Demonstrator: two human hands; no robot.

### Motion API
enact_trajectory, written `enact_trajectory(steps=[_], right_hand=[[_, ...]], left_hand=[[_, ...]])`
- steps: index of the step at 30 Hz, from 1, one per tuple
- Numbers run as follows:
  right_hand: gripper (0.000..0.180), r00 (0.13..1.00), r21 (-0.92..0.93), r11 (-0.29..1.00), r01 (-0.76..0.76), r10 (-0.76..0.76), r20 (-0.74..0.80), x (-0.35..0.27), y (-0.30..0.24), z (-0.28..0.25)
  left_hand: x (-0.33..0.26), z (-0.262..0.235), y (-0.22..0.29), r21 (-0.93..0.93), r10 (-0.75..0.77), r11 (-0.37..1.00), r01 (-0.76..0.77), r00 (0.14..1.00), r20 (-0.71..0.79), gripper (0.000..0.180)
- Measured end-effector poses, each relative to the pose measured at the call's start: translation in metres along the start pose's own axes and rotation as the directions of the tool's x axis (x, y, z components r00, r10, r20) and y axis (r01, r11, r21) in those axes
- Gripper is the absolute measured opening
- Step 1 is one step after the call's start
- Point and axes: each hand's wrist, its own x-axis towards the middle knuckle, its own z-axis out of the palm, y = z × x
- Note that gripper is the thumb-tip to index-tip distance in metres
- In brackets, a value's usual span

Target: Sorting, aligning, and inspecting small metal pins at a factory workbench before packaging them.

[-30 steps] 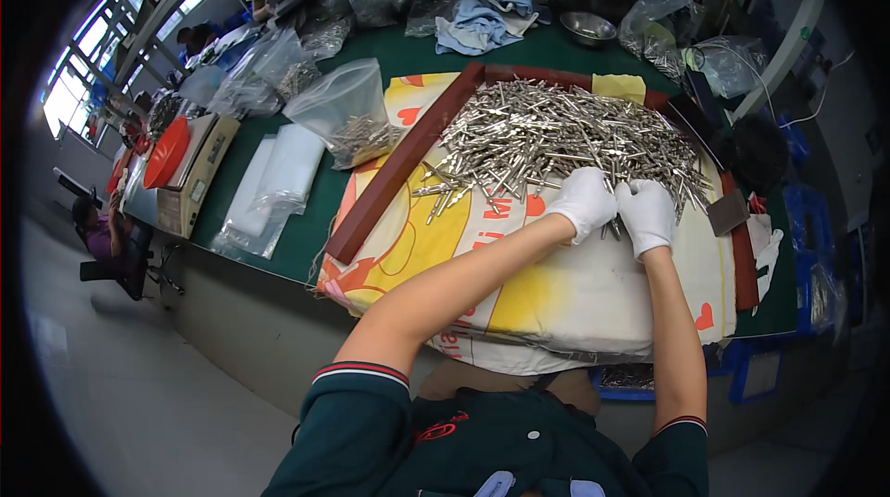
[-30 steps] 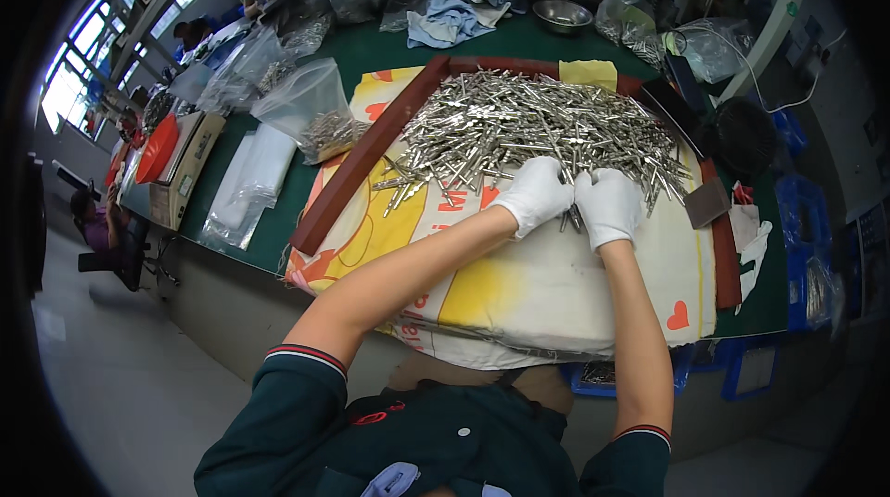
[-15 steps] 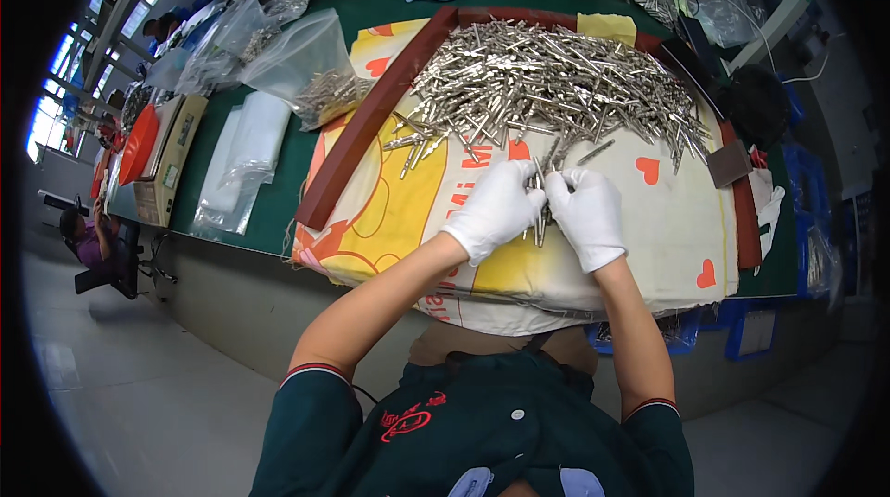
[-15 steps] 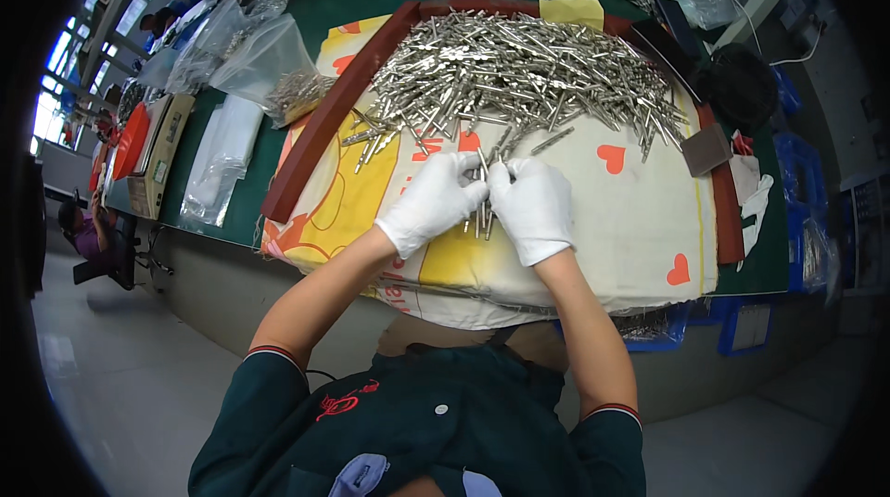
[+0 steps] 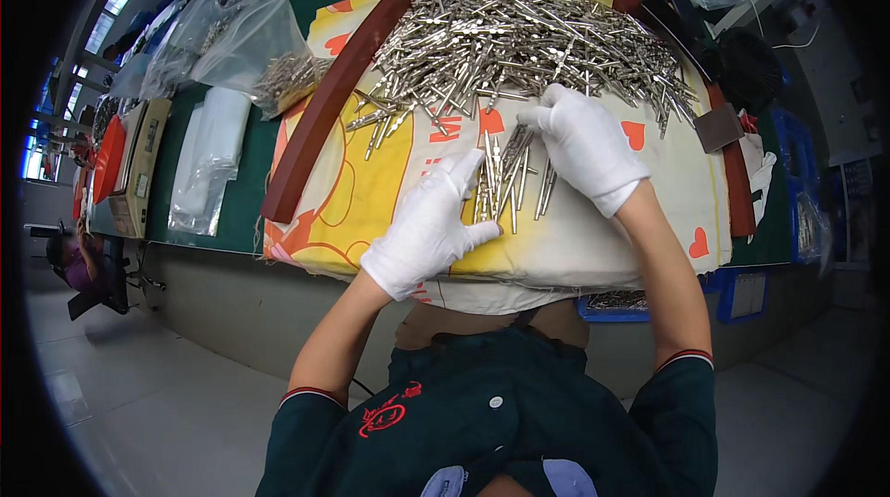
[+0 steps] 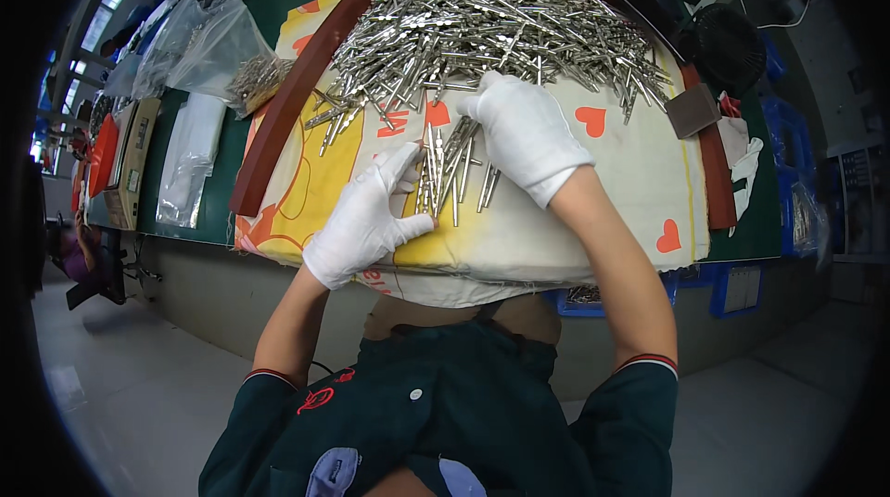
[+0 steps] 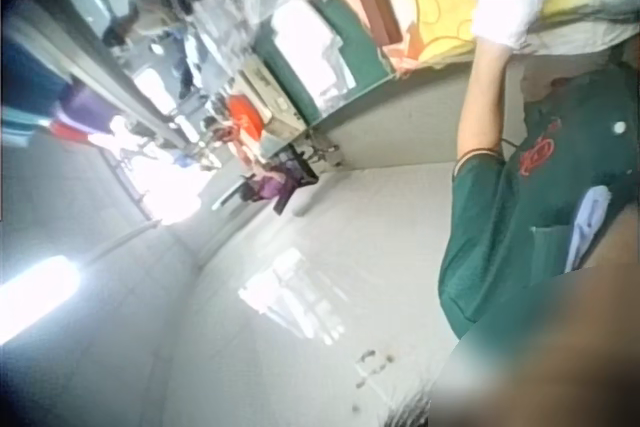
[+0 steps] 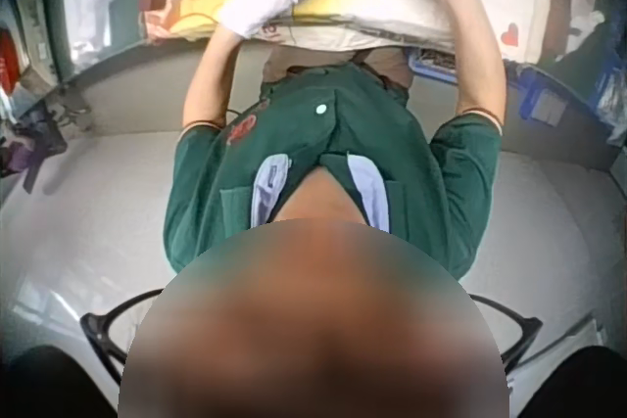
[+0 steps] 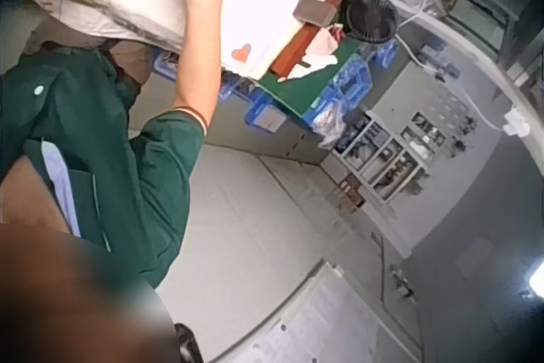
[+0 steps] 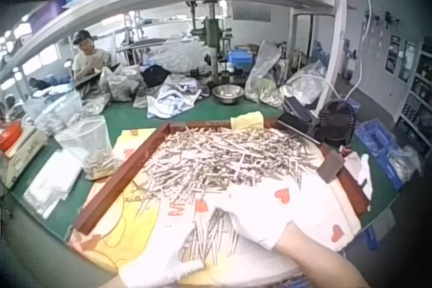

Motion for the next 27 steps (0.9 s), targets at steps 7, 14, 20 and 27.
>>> enact_trajectory(steps=[7,14,20,27], right_hand=[[0.010,0.862,-0.163,0.853,0.495,-0.457,0.221,0.037,0.017,0.012],[0.007,0.760,-0.235,0.734,0.638,-0.547,0.351,0.046,0.014,0.014],[0.008,0.866,-0.343,0.830,0.440,-0.292,0.405,0.035,-0.010,-0.030],[0.023,0.732,-0.202,0.968,-0.147,0.244,0.636,-0.009,0.019,-0.047]], left_hand=[[0.014,0.004,0.000,0.494,0.330,0.839,-0.228,0.935,-0.129,0.099],[0.027,0.010,-0.012,0.493,0.335,0.827,-0.270,0.941,-0.047,0.096],[0.025,0.012,-0.012,0.492,0.372,0.821,-0.289,0.925,-0.079,0.089],[0.034,0.023,-0.009,0.536,0.429,0.772,-0.342,0.902,-0.044,0.084]])
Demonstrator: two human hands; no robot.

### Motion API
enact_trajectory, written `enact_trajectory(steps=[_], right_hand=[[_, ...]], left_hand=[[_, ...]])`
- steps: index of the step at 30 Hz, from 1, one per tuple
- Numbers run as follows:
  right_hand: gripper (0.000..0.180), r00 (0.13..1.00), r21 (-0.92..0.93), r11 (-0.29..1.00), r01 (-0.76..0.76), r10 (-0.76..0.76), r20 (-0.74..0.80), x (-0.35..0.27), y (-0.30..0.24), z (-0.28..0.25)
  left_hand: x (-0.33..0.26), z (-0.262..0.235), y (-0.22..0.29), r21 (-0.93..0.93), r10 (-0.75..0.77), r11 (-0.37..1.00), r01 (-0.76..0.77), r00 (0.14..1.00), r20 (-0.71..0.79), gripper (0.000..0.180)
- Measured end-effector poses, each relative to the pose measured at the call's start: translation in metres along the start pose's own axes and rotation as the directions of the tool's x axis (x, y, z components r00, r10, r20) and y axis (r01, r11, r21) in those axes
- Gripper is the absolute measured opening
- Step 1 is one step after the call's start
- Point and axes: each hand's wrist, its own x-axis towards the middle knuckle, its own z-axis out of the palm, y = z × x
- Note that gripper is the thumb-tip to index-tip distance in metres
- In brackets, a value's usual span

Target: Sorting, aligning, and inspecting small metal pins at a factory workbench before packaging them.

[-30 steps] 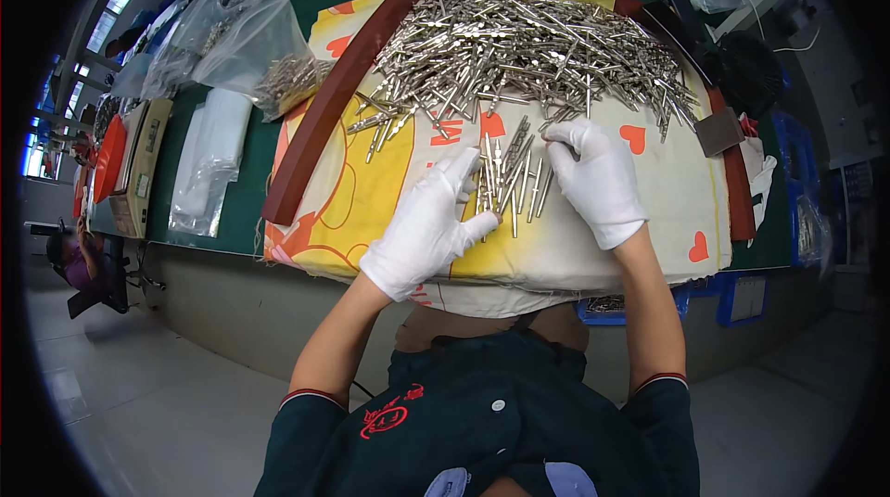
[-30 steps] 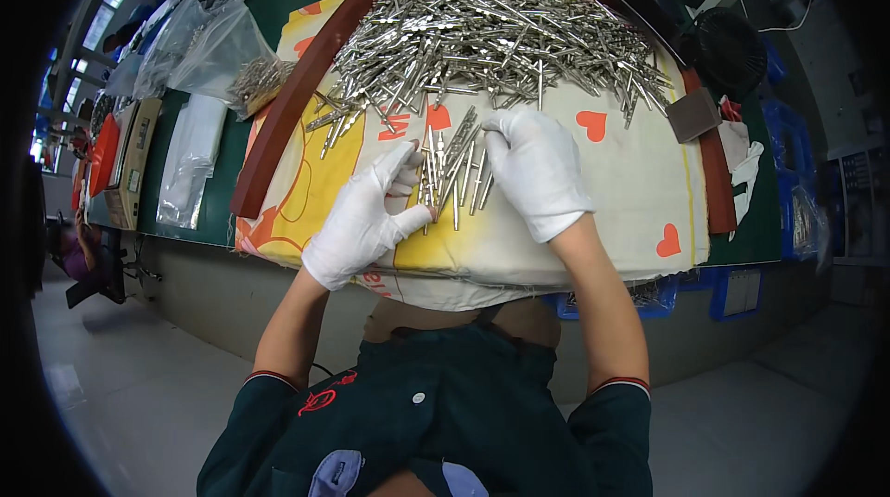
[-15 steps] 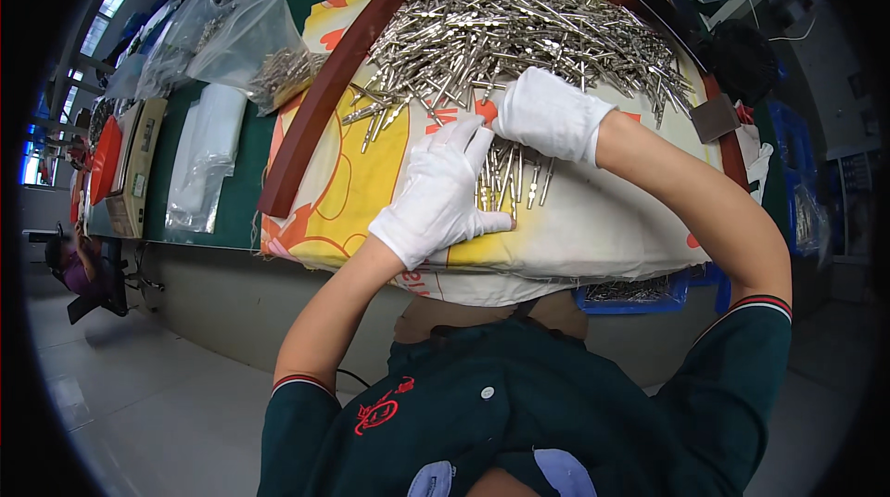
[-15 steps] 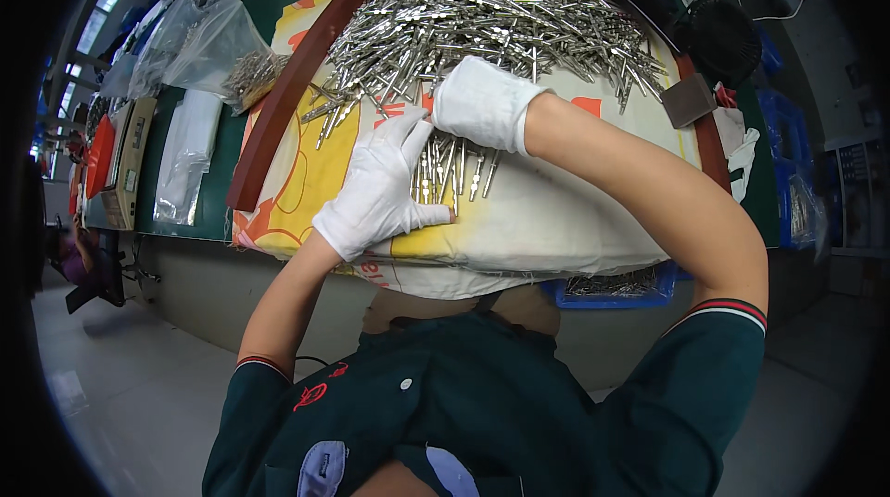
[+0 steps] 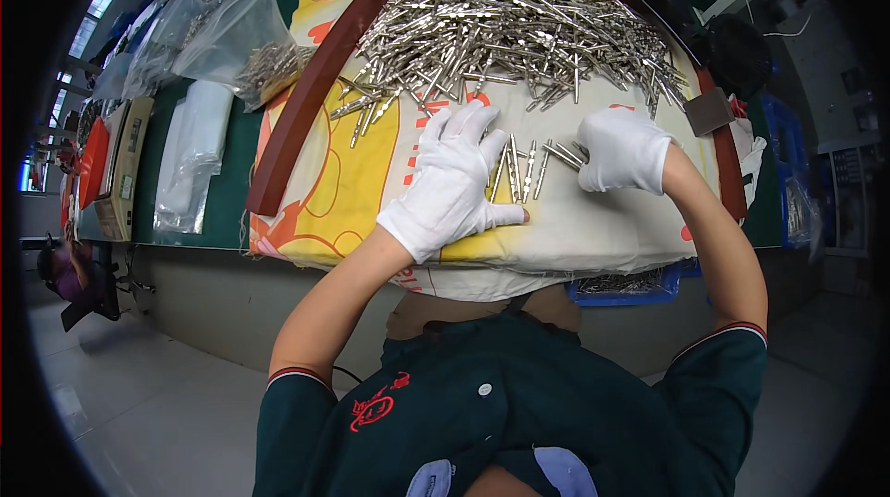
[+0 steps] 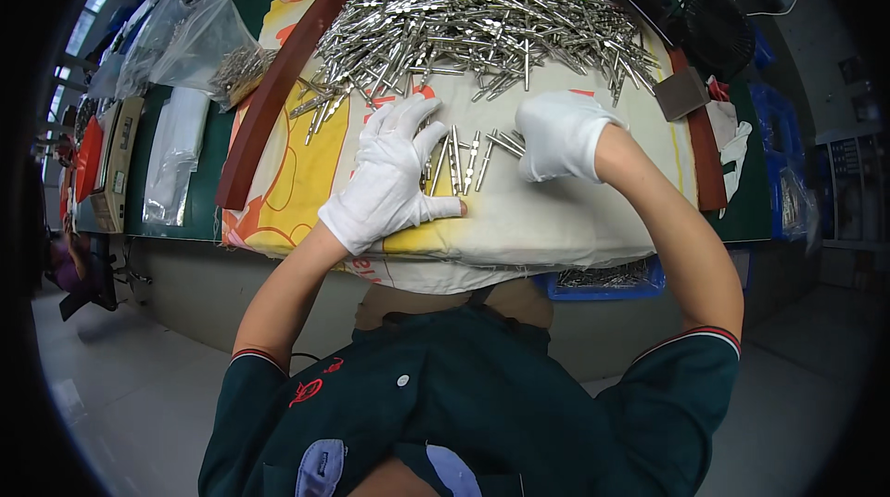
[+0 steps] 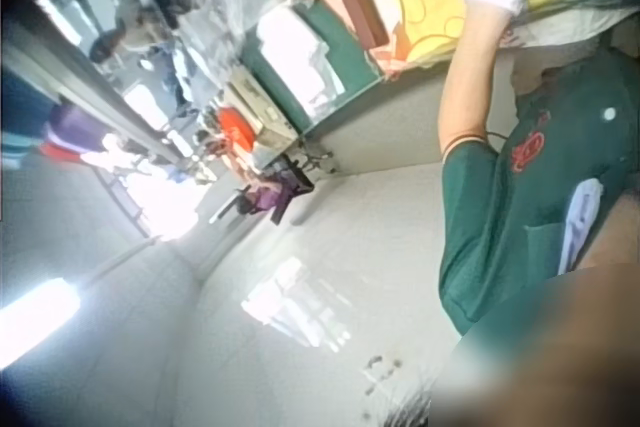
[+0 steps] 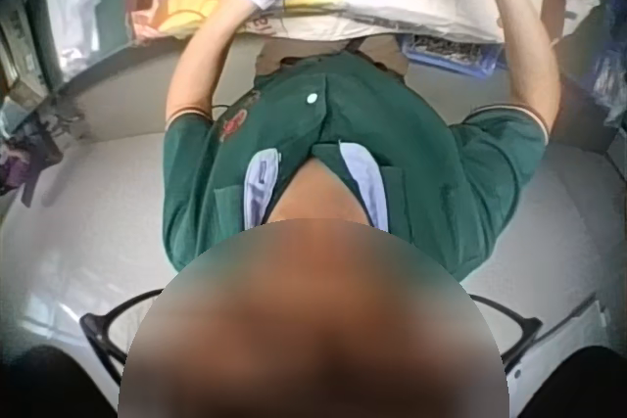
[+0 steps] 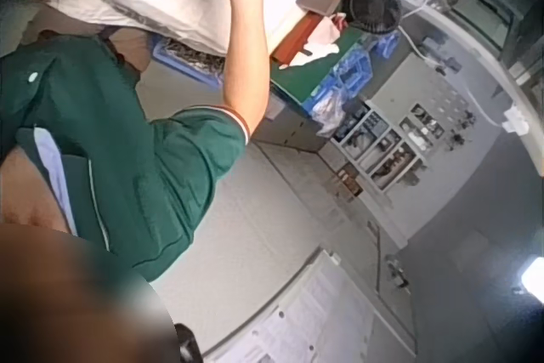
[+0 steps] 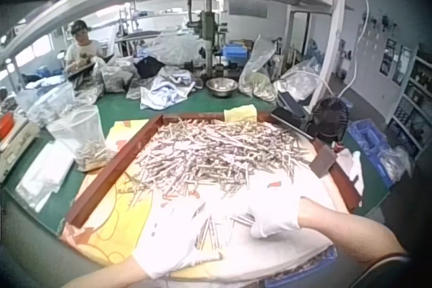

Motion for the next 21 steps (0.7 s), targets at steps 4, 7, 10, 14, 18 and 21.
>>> enact_trajectory(steps=[4,7,10,14,18,21], right_hand=[[0.031,0.995,0.305,0.947,-0.101,0.101,0.017,-0.011,0.002,0.029],[0.033,0.985,0.400,0.909,-0.113,0.154,-0.074,-0.016,-0.004,0.048],[0.033,0.947,0.403,0.910,-0.094,0.206,-0.246,-0.016,-0.017,0.058],[0.037,0.898,0.405,0.911,-0.073,0.237,-0.372,-0.016,-0.025,0.064],[0.041,0.856,0.299,0.928,-0.224,0.334,-0.395,-0.017,-0.029,0.062],[0.040,0.861,0.313,0.936,-0.161,0.288,-0.418,-0.018,-0.033,0.064]], left_hand=[[-0.003,0.006,-0.003,-0.069,-0.005,0.998,0.005,1.000,-0.001,0.084],[-0.004,0.006,-0.005,-0.103,0.024,0.994,-0.022,0.999,0.021,0.087],[-0.003,0.004,-0.004,-0.078,0.058,0.996,-0.053,0.996,0.067,0.090],[-0.001,0.003,0.000,-0.110,0.032,0.994,-0.023,0.996,0.083,0.087],[-0.001,0.012,0.001,-0.160,0.046,0.986,-0.044,0.999,0.010,0.082],[0.001,0.015,-0.002,-0.163,0.085,0.983,-0.090,0.996,-0.036,0.082]])
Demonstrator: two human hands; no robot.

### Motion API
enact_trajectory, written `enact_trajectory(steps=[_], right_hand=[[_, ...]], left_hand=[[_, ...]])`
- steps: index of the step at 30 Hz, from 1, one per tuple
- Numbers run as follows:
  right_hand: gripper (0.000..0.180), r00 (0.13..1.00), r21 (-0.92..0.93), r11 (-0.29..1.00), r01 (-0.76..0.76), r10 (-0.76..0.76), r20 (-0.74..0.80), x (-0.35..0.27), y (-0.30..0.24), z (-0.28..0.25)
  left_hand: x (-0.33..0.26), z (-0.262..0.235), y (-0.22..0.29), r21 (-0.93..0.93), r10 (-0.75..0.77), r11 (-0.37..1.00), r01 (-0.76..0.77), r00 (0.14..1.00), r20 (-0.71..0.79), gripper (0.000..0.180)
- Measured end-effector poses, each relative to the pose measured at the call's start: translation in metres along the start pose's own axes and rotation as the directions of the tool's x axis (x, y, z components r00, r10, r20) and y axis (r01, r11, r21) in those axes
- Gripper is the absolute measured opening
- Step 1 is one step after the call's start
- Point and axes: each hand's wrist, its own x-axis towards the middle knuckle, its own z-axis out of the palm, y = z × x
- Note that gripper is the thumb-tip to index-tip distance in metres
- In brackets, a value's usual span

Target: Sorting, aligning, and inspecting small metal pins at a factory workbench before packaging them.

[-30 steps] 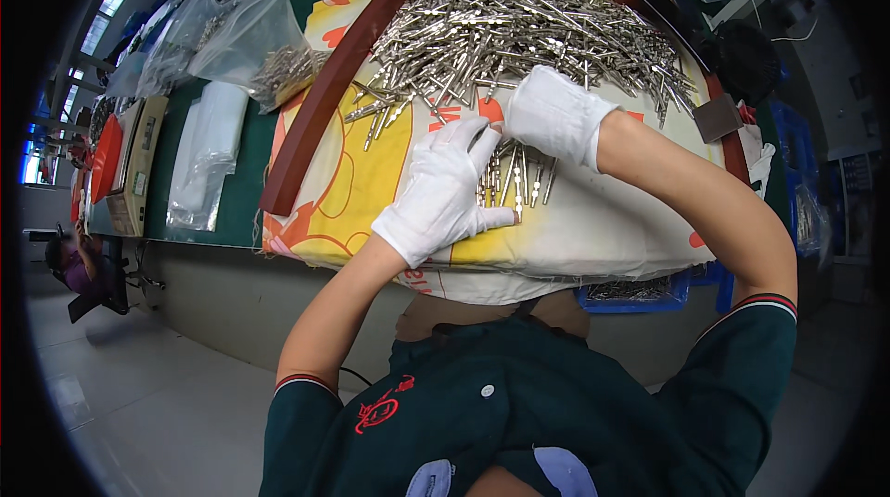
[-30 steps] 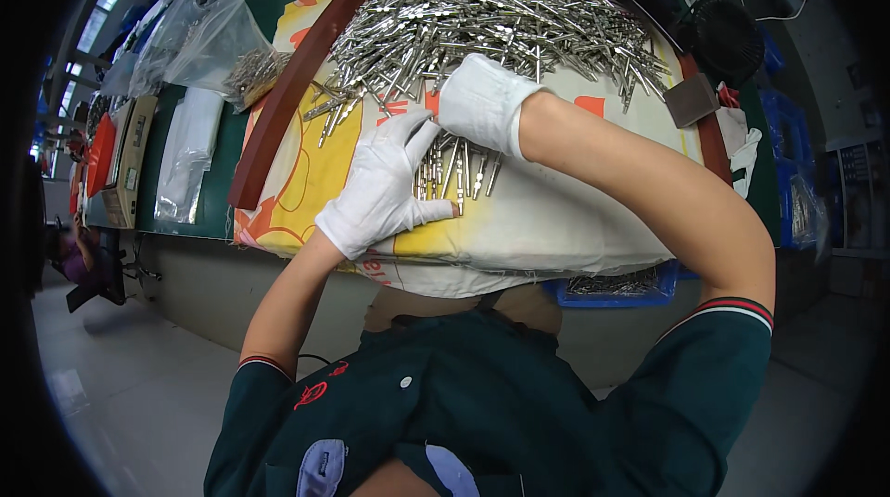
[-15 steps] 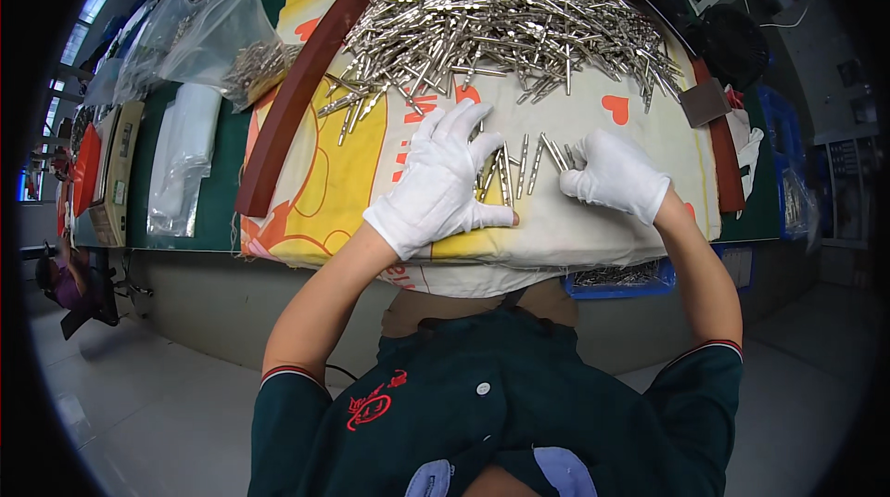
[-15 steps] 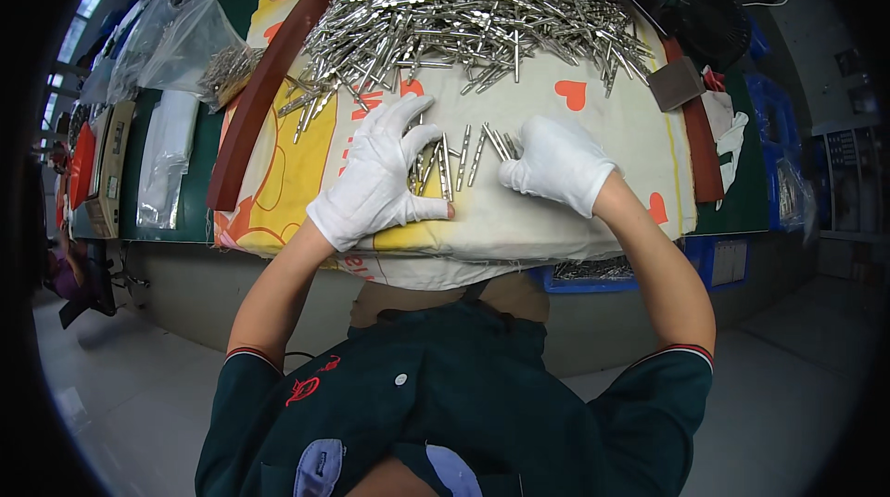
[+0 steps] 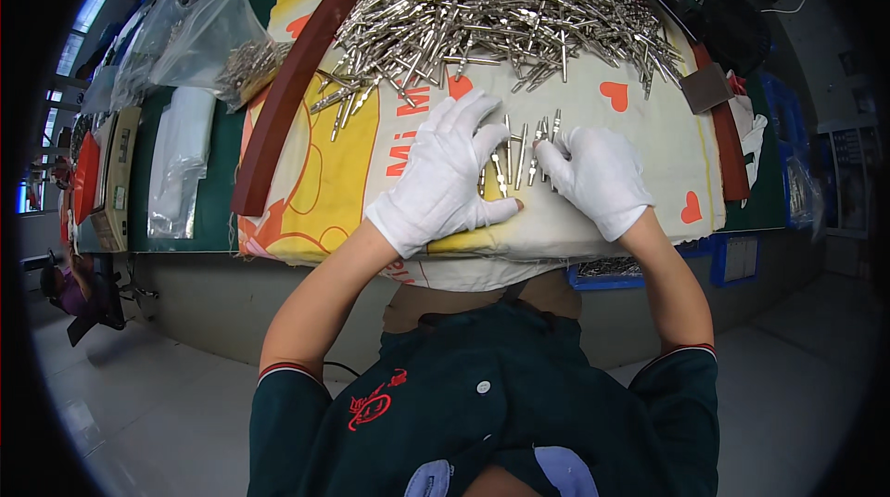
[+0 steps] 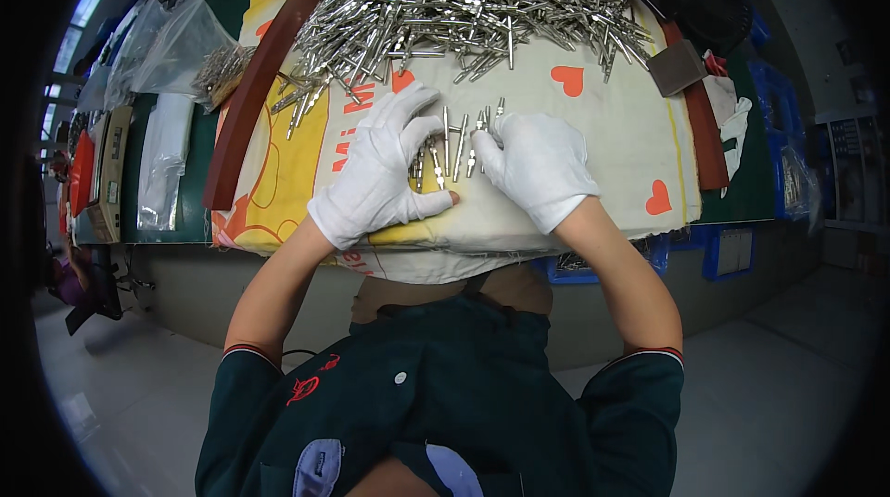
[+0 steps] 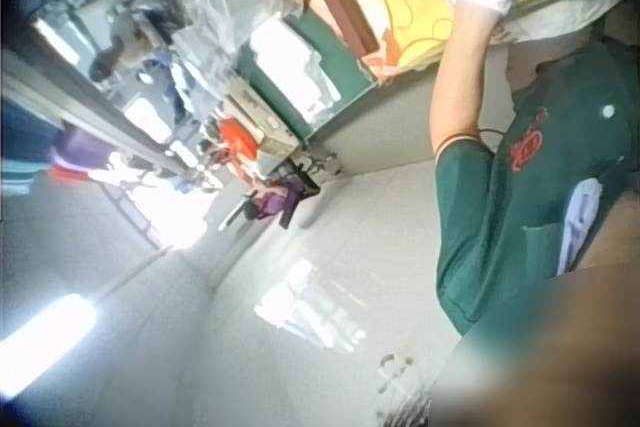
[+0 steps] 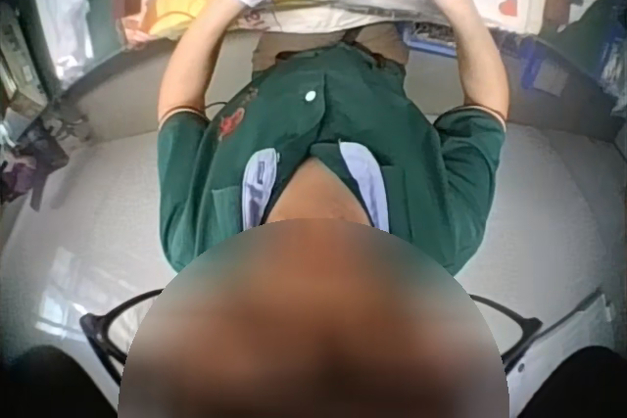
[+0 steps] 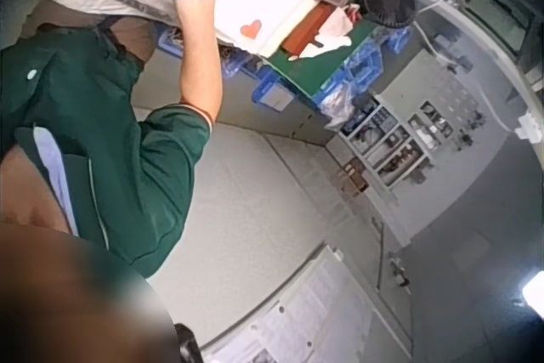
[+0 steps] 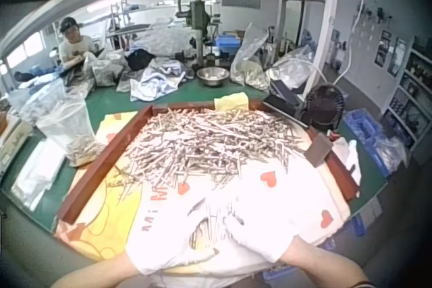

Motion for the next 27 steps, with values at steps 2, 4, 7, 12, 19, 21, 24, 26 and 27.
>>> enact_trajectory(steps=[2,4,7,12,19,21,24,26,27], right_hand=[[0.038,1.000,0.038,0.999,-0.001,0.001,0.000,0.000,0.006,0.000],[0.036,1.000,0.075,0.997,0.002,-0.001,-0.002,0.002,0.008,0.000],[0.028,0.987,0.306,0.951,-0.052,0.095,-0.130,0.009,0.007,0.003],[0.013,0.916,-0.014,0.940,0.341,-0.336,-0.220,0.034,-0.004,0.014],[0.012,0.896,-0.346,0.845,0.408,-0.444,-0.027,0.041,-0.040,-0.002],[0.015,0.915,-0.286,0.874,0.393,-0.402,0.029,0.037,-0.043,-0.003],[0.021,0.937,-0.121,0.930,0.347,-0.339,0.079,0.014,-0.047,-0.009],[0.022,0.955,-0.014,0.955,0.296,-0.296,0.010,0.005,-0.035,-0.014],[0.023,0.968,0.100,0.963,0.249,-0.245,-0.056,0.003,-0.026,-0.017]], left_hand=[[0.005,0.000,0.005,0.011,-0.013,1.000,0.013,1.000,-0.015,0.082],[0.008,-0.002,0.008,0.025,-0.026,0.999,0.026,0.999,-0.032,0.082],[0.008,-0.003,0.008,0.113,-0.011,0.994,0.006,0.999,0.036,0.083],[0.004,-0.003,0.007,0.133,-0.026,0.991,0.030,0.999,-0.028,0.084],[-0.007,-0.012,0.001,0.026,-0.144,0.989,0.143,0.989,0.024,0.095],[-0.006,-0.013,0.002,0.034,-0.134,0.991,0.133,0.990,0.044,0.105],[-0.002,-0.014,0.008,0.072,-0.096,0.993,0.092,0.993,0.061,0.111],[-0.001,-0.014,0.007,0.079,-0.067,0.995,0.061,0.995,0.070,0.111],[-0.002,-0.014,0.006,0.068,-0.035,0.997,0.028,0.995,0.094,0.111]])
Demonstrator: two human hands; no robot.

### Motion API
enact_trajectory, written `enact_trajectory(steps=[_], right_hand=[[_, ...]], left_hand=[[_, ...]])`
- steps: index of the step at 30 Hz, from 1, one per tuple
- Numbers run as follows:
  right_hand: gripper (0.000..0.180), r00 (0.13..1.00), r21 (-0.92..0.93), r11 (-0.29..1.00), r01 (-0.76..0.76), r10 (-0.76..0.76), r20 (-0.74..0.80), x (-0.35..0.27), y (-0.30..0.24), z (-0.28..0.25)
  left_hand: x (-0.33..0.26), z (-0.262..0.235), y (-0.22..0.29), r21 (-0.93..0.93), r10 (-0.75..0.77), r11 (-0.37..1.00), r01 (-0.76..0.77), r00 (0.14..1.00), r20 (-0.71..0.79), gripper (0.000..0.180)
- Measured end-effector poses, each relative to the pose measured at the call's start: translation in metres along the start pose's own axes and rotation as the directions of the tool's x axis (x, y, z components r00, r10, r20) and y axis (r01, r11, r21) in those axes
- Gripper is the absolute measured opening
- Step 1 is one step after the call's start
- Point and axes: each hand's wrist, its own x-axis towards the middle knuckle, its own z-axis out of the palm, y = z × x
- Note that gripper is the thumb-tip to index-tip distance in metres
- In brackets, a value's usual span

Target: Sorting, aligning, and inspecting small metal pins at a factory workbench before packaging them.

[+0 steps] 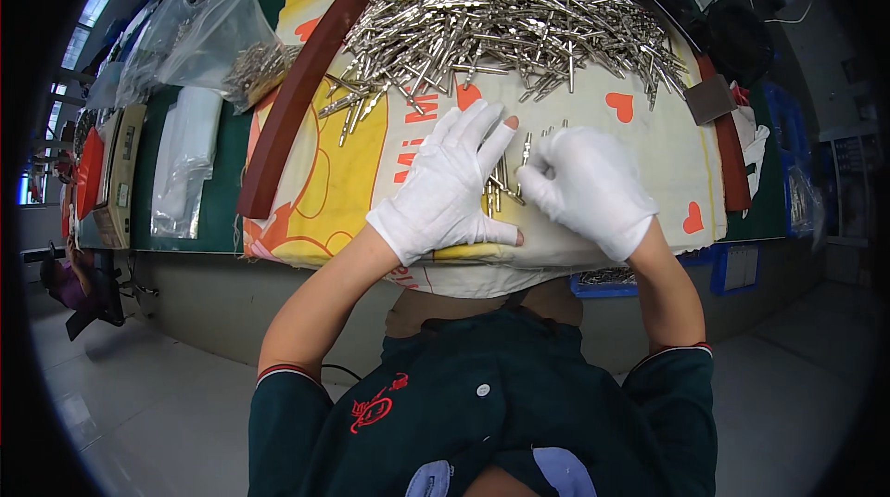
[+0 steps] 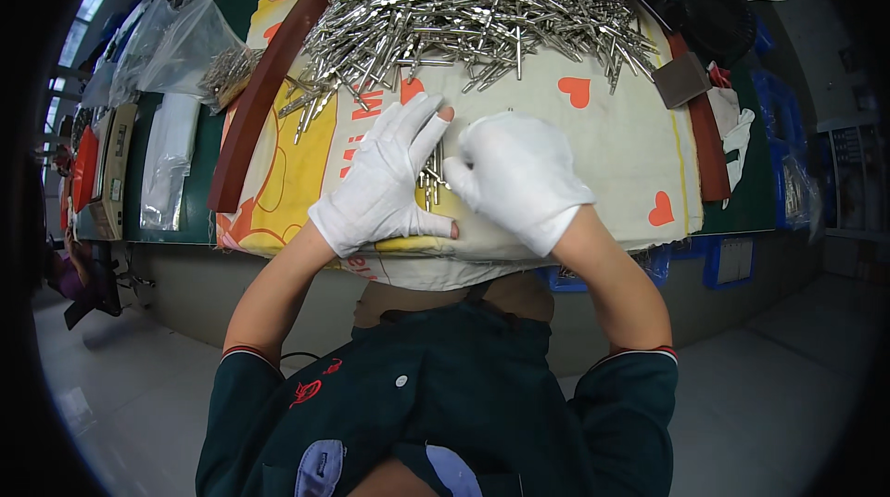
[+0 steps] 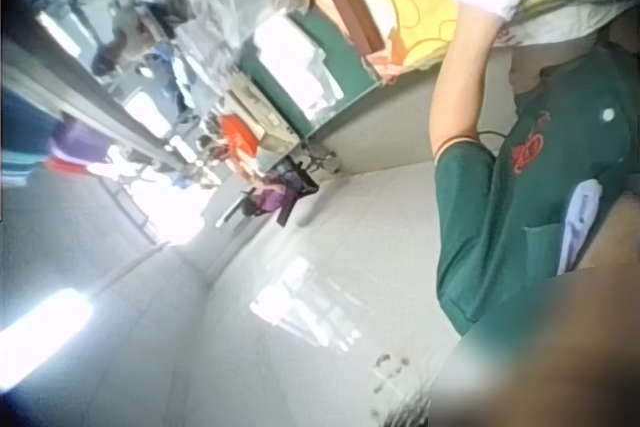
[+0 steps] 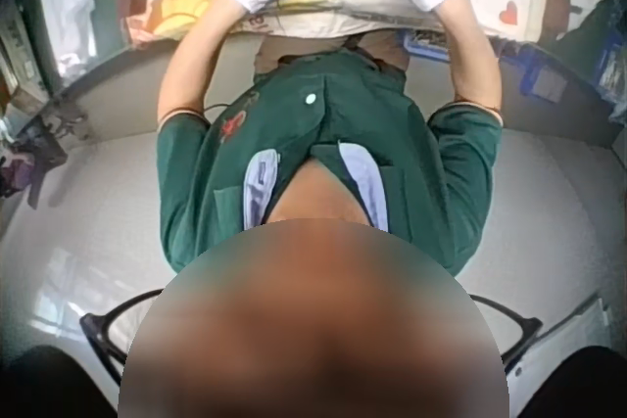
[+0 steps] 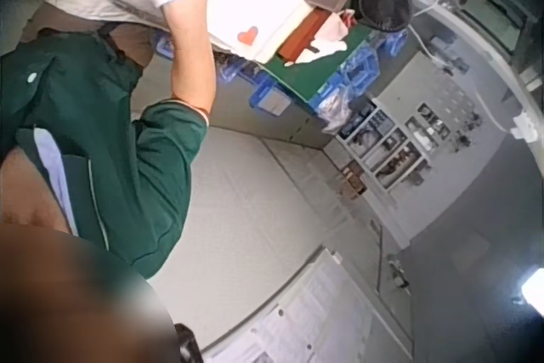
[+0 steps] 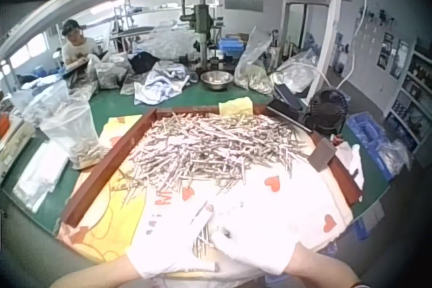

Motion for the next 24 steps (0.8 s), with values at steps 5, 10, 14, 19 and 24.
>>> enact_trajectory(steps=[5,10,14,19,24], right_hand=[[0.043,0.991,0.021,0.991,-0.130,0.129,0.036,-0.016,0.043,-0.017],[0.071,0.996,0.138,0.989,0.057,-0.066,0.061,-0.012,0.046,0.001],[0.066,0.991,0.149,0.987,0.064,-0.080,0.103,-0.006,0.033,0.007],[0.071,0.991,0.412,0.910,-0.058,0.001,0.137,-0.009,0.030,0.007],[0.075,0.988,0.321,0.940,0.114,-0.141,0.061,-0.009,0.030,0.007]], left_hand=[[0.001,0.004,-0.007,-0.157,0.070,0.985,-0.071,0.997,-0.011,0.089],[0.002,0.004,-0.017,-0.162,0.133,0.978,-0.130,0.991,0.006,0.083],[0.002,-0.010,-0.011,0.021,0.092,0.996,-0.092,0.995,-0.026,0.099],[0.008,-0.005,-0.015,-0.027,0.129,0.991,-0.130,0.991,-0.038,0.105],[0.018,0.000,-0.016,-0.073,0.186,0.980,-0.186,0.983,-0.002,0.105]])
